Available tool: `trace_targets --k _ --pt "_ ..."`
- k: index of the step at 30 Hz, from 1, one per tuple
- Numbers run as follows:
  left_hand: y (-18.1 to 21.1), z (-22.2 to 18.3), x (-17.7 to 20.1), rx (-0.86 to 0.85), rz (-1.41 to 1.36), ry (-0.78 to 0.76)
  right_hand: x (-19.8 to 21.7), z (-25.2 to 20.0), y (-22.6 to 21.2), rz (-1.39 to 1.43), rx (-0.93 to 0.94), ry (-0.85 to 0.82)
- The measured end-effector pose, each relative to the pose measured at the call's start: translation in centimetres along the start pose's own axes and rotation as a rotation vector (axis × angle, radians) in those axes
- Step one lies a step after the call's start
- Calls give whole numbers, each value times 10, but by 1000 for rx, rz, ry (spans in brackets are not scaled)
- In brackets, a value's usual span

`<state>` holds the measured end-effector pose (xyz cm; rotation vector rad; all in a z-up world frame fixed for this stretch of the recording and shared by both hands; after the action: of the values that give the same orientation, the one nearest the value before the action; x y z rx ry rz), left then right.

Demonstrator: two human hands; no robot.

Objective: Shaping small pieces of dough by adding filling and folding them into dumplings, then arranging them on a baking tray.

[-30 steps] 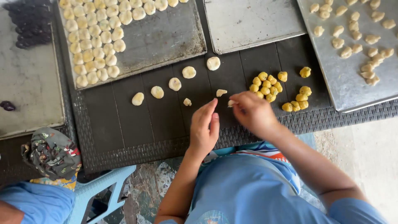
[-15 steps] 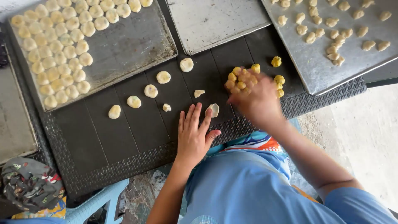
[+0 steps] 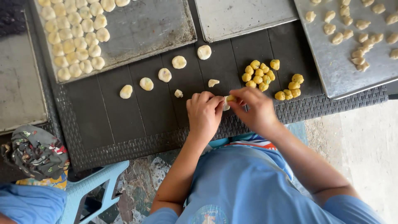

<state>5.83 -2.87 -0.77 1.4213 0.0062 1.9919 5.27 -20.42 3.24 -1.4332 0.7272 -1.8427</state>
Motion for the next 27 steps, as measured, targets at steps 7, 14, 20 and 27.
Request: trace_targets --k 7,14,20,27 --pt "2 12 20 11 -100 -32 -19 -24 -6 -380 262 29" --pt "-3 6 34 -37 -464 85 -28 0 -2 -227 299 -60" --pt "2 3 52 113 -870 192 -13 3 -21 454 -138 -234" --pt "10 -3 62 348 -1167 115 -12 11 -9 868 -318 -341"
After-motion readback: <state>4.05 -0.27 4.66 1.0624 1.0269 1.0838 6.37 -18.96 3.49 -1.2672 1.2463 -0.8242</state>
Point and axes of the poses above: each hand's wrist, its own z-axis towards the middle knuckle, its own x-axis out of the back of the hand, y = z × x, the point moved 5 cm from there along z, towards the middle knuckle, and after that the axes turned 11 degrees about -x, right-handed, at the moved point
